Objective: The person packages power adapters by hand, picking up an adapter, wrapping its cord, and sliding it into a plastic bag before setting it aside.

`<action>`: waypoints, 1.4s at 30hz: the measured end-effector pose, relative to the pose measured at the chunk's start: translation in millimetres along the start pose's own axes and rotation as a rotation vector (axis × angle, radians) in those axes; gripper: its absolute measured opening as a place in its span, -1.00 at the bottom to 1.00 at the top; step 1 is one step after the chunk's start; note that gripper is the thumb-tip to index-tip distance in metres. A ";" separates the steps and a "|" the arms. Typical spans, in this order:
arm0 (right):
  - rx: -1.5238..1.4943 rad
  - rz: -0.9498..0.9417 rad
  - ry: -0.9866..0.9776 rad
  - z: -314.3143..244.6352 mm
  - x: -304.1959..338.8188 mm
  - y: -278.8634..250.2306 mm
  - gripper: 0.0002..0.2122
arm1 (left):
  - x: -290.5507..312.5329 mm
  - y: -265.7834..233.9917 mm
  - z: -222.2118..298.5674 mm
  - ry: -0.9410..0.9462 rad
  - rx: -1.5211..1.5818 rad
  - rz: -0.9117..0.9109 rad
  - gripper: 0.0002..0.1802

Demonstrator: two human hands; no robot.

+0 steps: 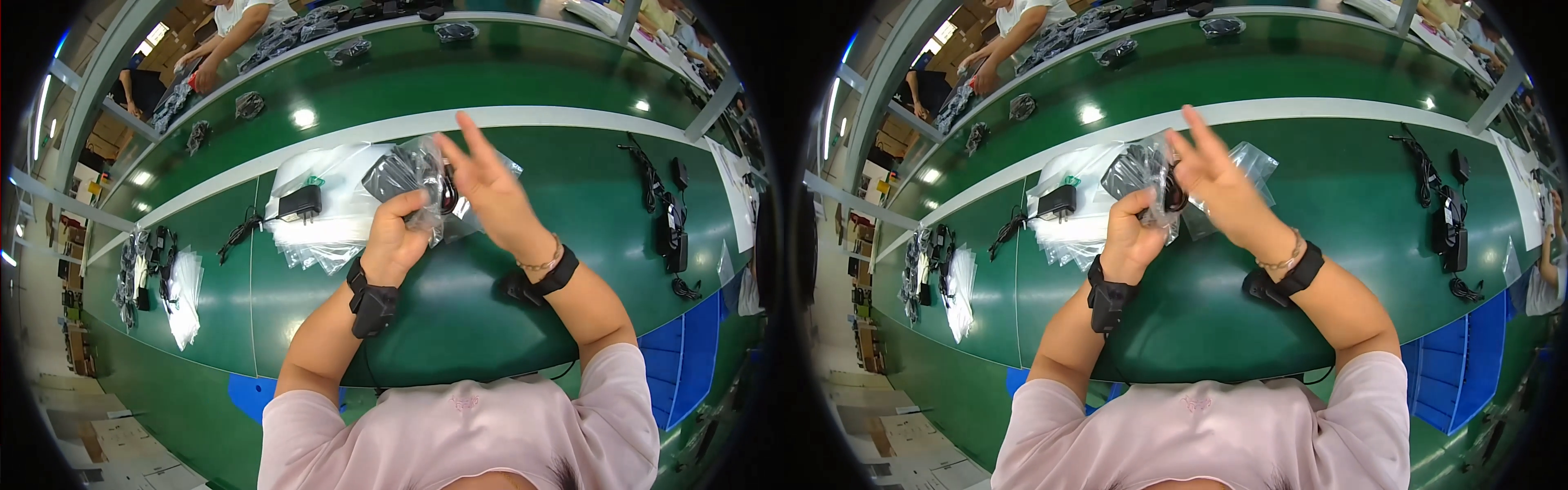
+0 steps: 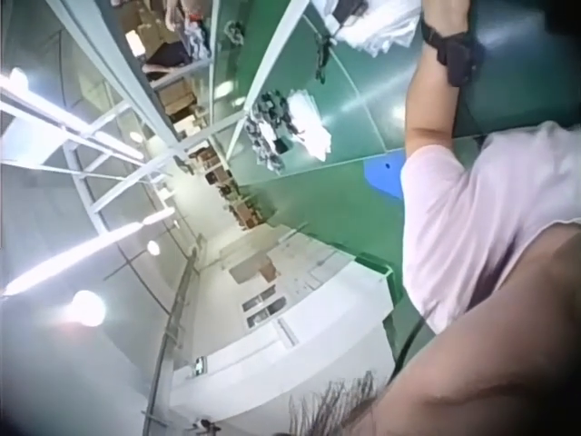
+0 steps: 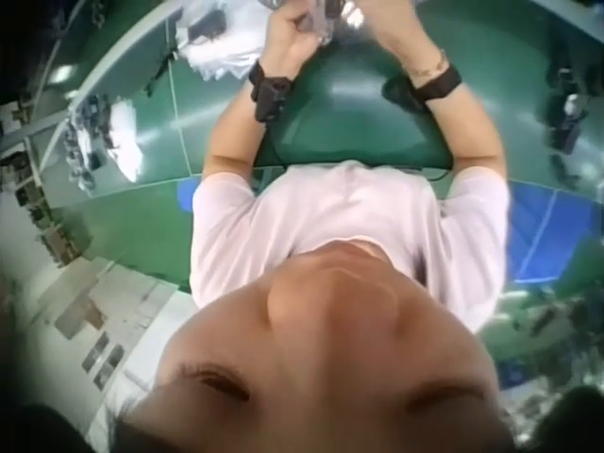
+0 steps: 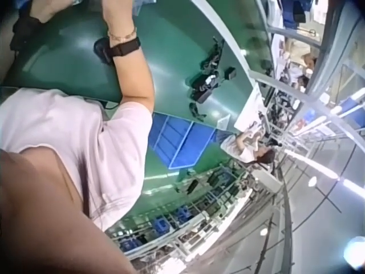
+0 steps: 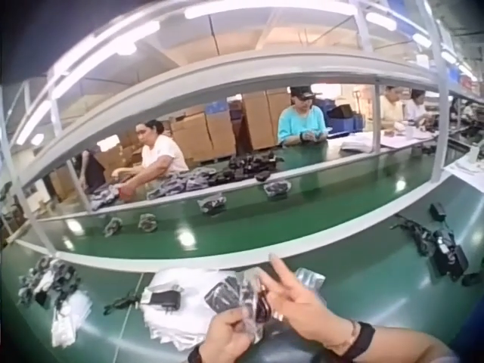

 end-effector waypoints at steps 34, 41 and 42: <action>0.385 0.247 0.276 19.9 -7.8 -41.2 -0.94 | 13.6 34.1 -3.9 0.102 -0.403 -0.232 -0.59; 0.601 0.402 -0.144 17.6 1.2 -20.2 -0.89 | 3.4 -3.3 -16.2 -0.011 -0.094 -0.049 -0.62; 0.613 0.419 -0.151 15.2 1.8 -18.6 -0.88 | 3.2 -5.0 -17.7 0.010 -0.003 0.045 -0.62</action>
Point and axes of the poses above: each hand's wrist, its own x-axis away from the middle knuckle, its own y-axis out of the palm, z = x × y, the point moved 2 cm from there along -x, towards the middle knuckle, and after that the axes turned 14 degrees about y, right-handed, at the moved point
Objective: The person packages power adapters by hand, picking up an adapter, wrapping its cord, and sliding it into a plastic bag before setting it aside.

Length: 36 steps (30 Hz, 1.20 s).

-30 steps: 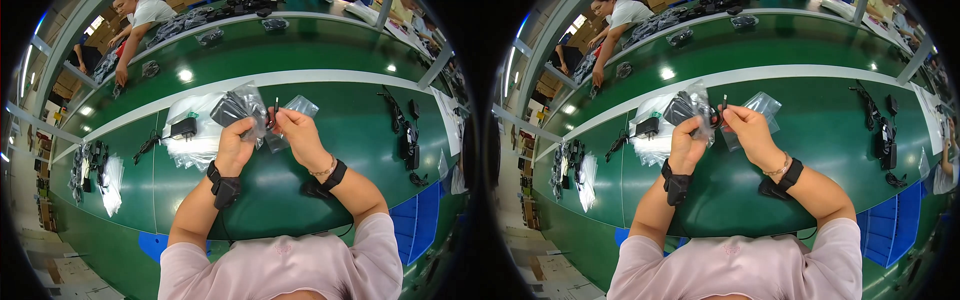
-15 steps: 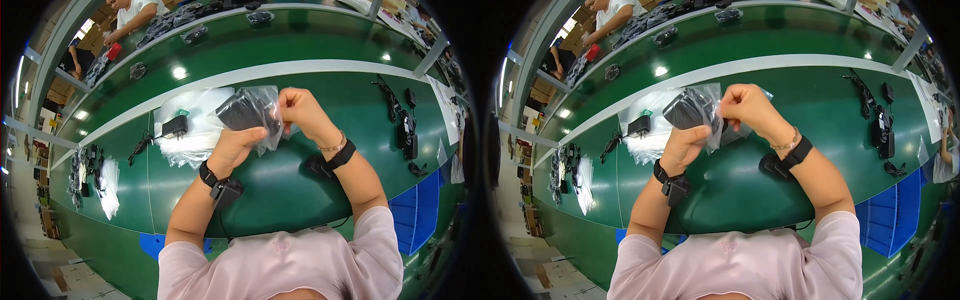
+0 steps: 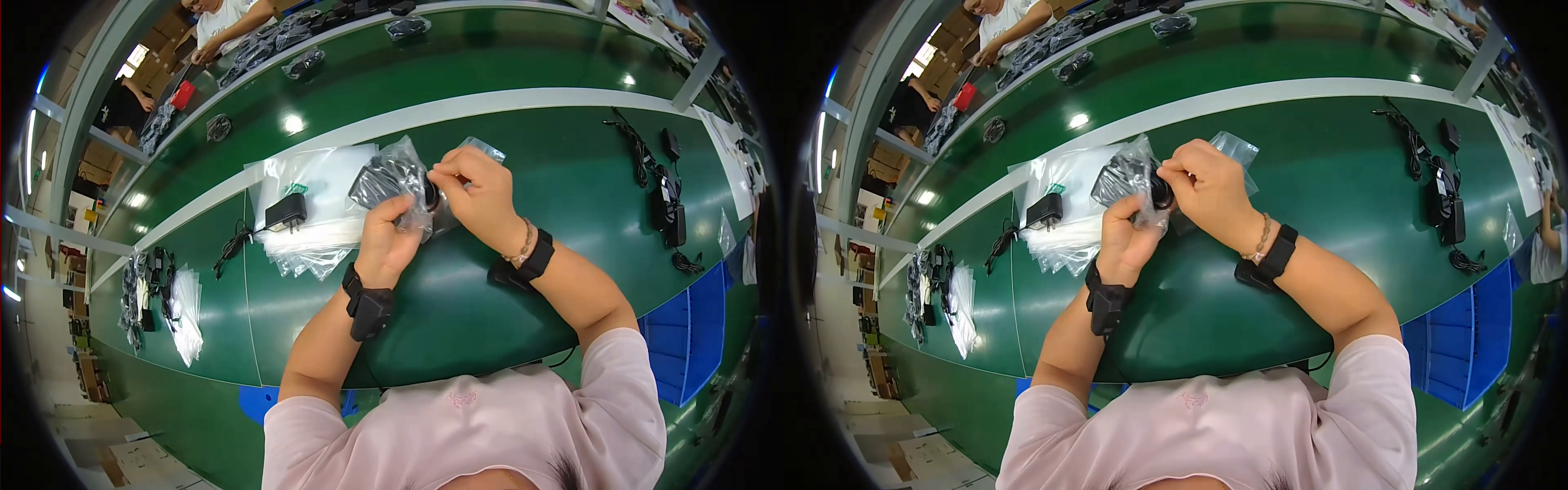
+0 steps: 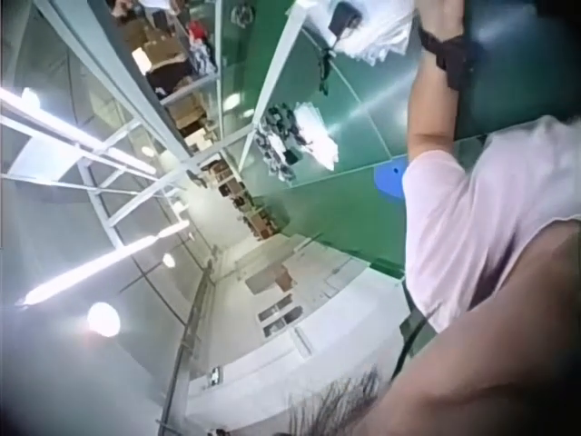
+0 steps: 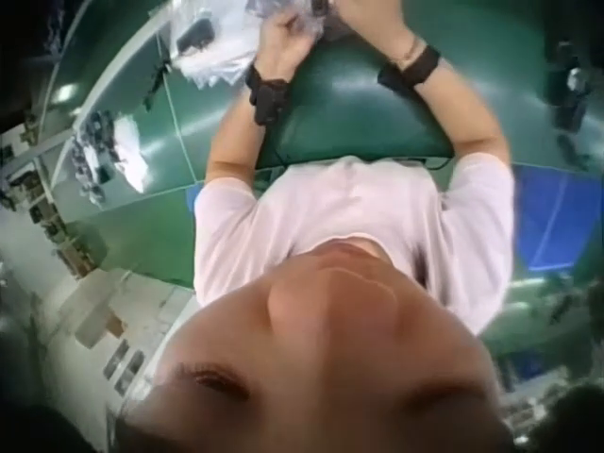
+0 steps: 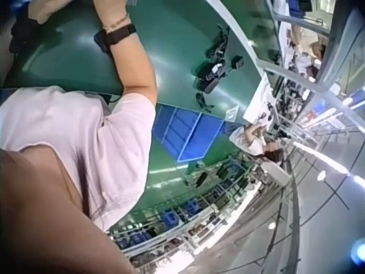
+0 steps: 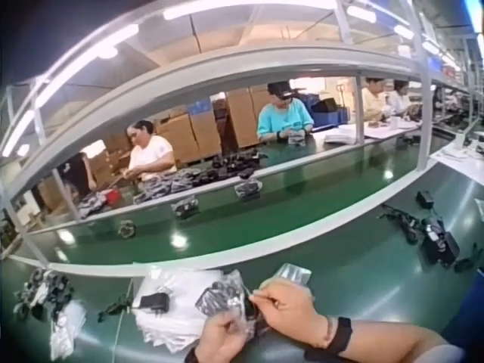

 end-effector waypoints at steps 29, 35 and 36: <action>-0.890 -0.237 0.642 -5.9 -5.3 -0.6 -0.93 | -1.3 6.4 10.0 0.040 0.161 0.108 -0.70; -0.581 -0.149 0.469 1.7 10.7 9.0 -0.81 | 2.5 18.7 21.3 0.128 -0.089 -0.051 -0.75; -0.556 -0.105 0.371 -1.1 11.4 9.3 -0.79 | 4.8 21.9 21.3 0.145 -0.177 -0.102 -0.75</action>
Point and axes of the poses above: each hand's wrist, its own x-axis away from the middle knuckle, its own y-axis out of the palm, z = x × y, the point moved 2 cm from there along -x, towards the middle knuckle, and after that the axes turned 14 degrees about y, right-handed, at the moved point
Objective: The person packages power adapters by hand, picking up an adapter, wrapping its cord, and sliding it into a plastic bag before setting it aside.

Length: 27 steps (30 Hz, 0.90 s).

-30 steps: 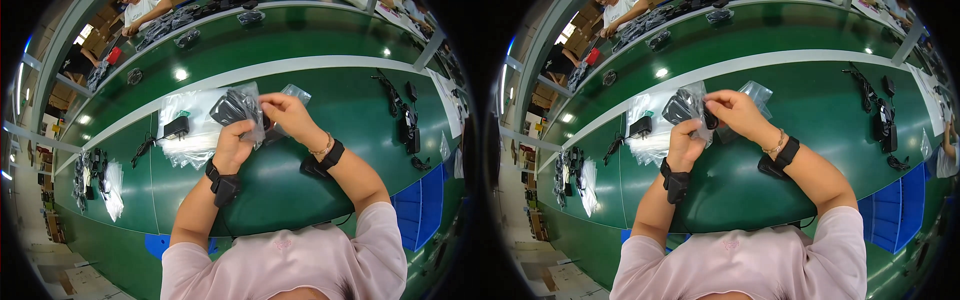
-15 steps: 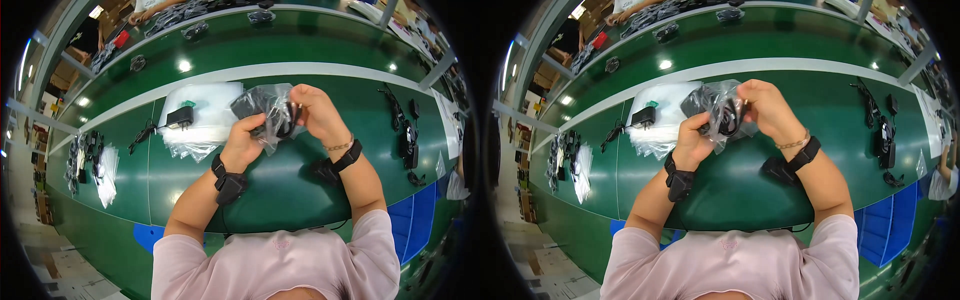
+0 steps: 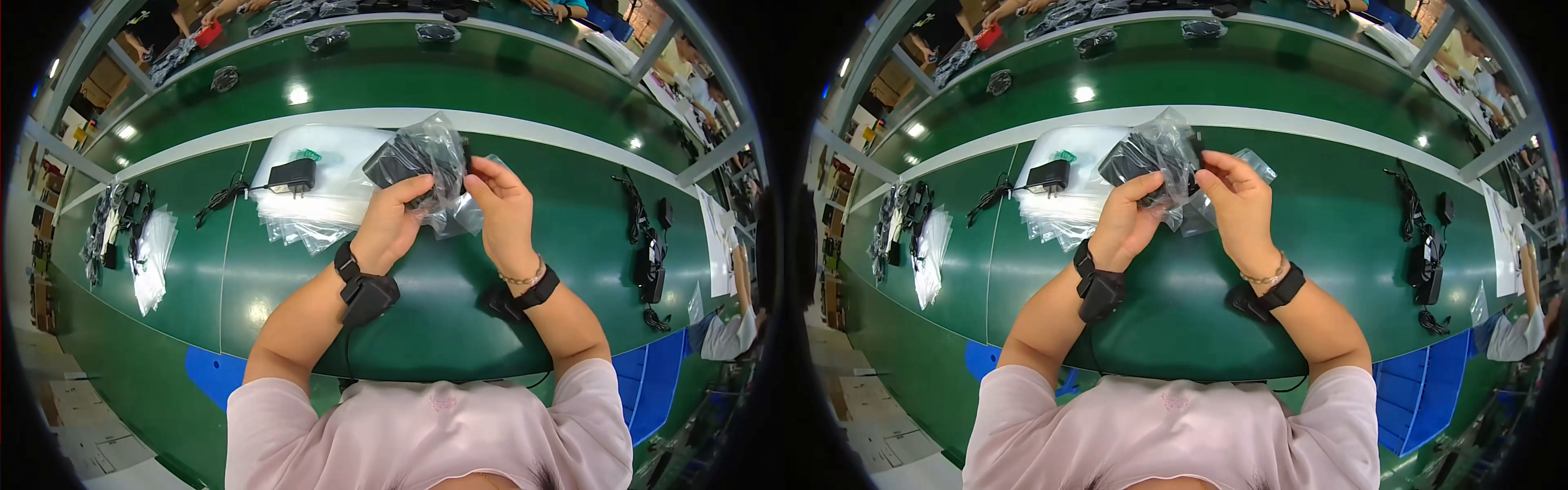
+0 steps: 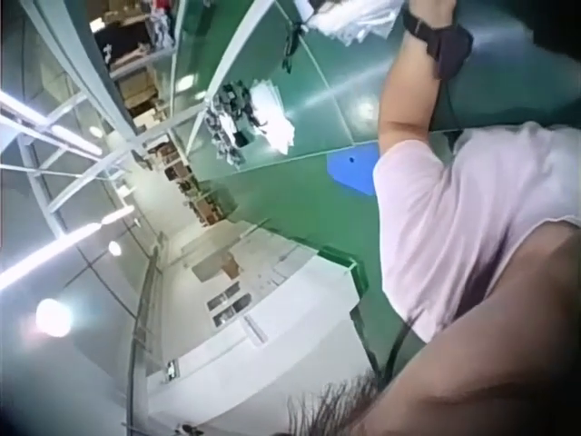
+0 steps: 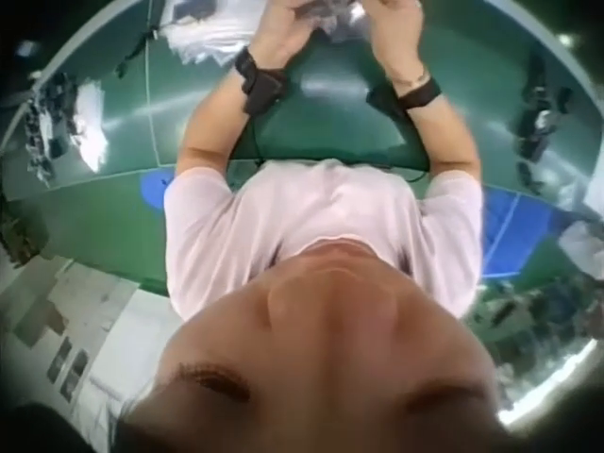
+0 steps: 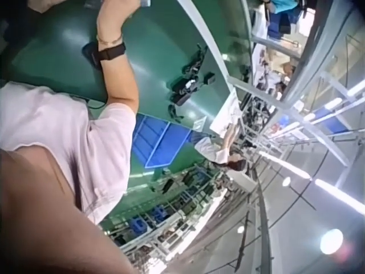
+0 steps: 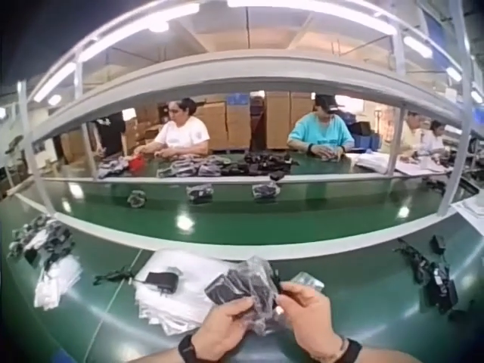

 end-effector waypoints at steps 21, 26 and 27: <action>0.676 -0.017 -0.416 -10.2 -21.8 -8.5 -0.84 | 6.9 12.7 3.6 0.072 -0.291 -0.260 -0.59; 1.008 0.032 -0.718 -3.8 -25.9 -6.2 -0.80 | 6.0 12.1 5.6 -0.032 -0.074 -0.159 -0.67; 1.002 0.030 -0.719 -6.8 -23.5 -2.5 -0.80 | 4.8 5.8 3.8 -0.025 -0.108 -0.104 -0.70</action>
Point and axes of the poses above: each hand's wrist, its own x-axis away from the middle knuckle, its own y-axis out of the palm, z = x × y, the point moved 2 cm from there along -x, towards the middle knuckle, and after that the axes turned 14 degrees about y, right-handed, at the moved point
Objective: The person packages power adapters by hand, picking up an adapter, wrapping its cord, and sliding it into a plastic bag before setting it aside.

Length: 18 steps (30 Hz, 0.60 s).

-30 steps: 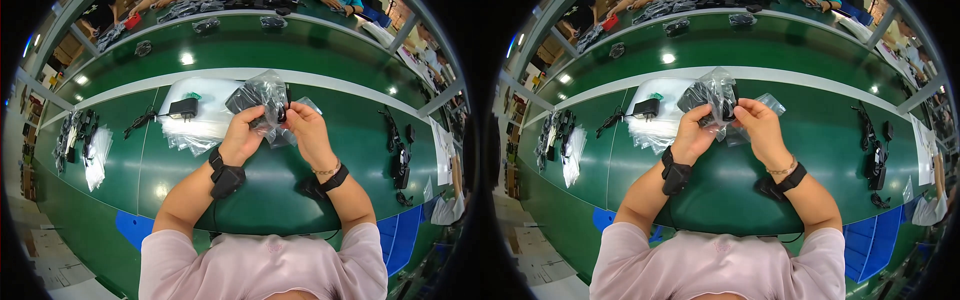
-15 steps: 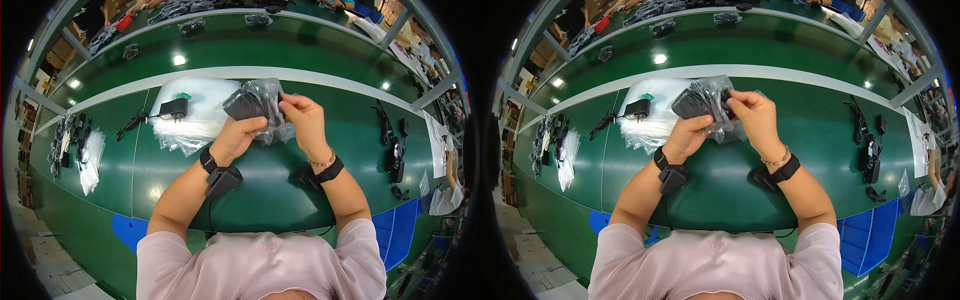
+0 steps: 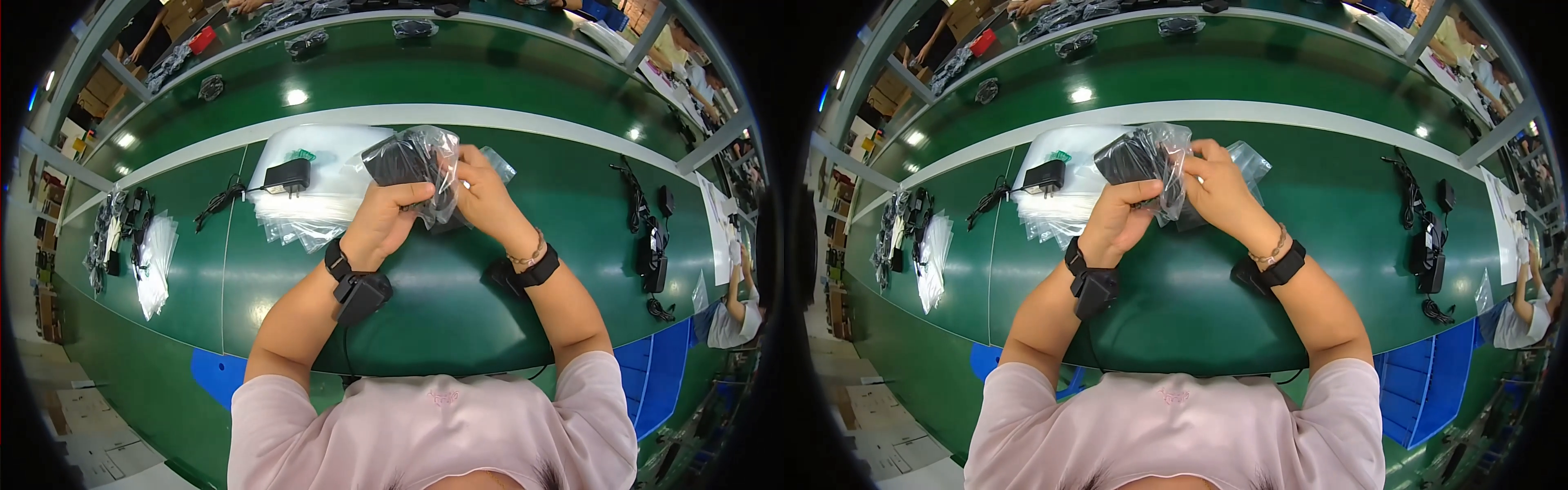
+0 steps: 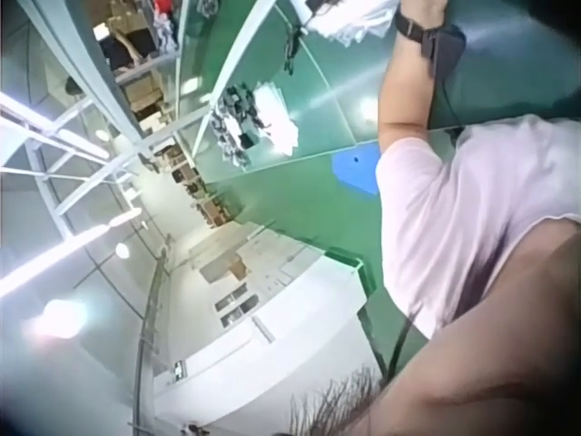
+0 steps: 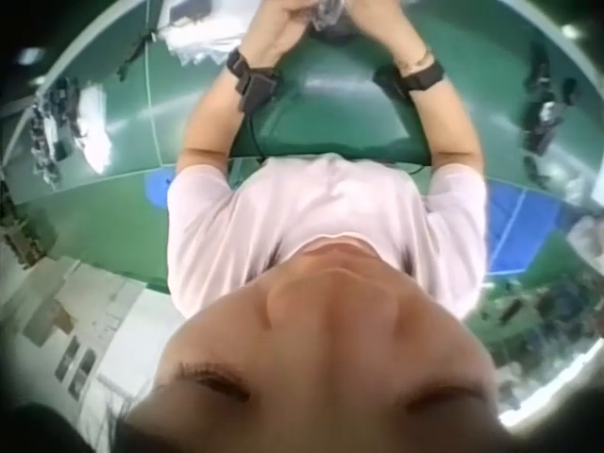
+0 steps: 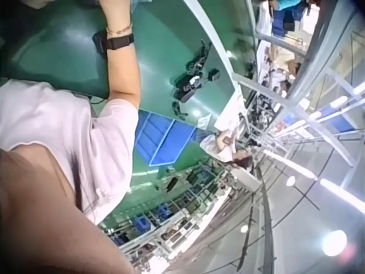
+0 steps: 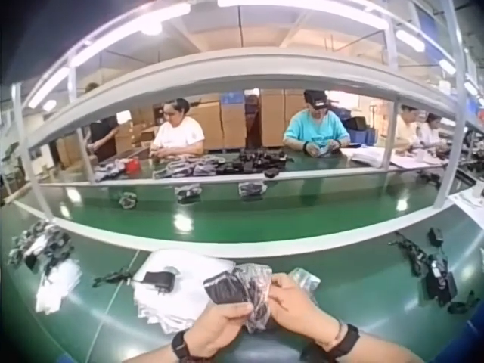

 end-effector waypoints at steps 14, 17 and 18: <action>-0.702 -0.055 0.493 -14.3 16.4 -4.3 -0.85 | -3.8 -13.1 -5.7 0.062 0.149 0.201 -0.83; -0.960 -0.134 0.576 -6.6 7.2 -13.2 -0.89 | -3.9 -6.1 -2.7 0.055 0.202 0.175 -0.75; -0.959 -0.171 0.511 -8.6 3.3 -19.6 -0.90 | -3.6 -4.5 -3.3 0.054 0.208 0.173 -0.75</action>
Point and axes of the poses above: each hand's wrist, its own x-axis away from the middle knuckle, its own y-axis out of the palm, z = x × y, the point moved 2 cm from there along -x, towards the middle knuckle, and after that the axes turned 14 degrees about y, right-handed, at the moved point
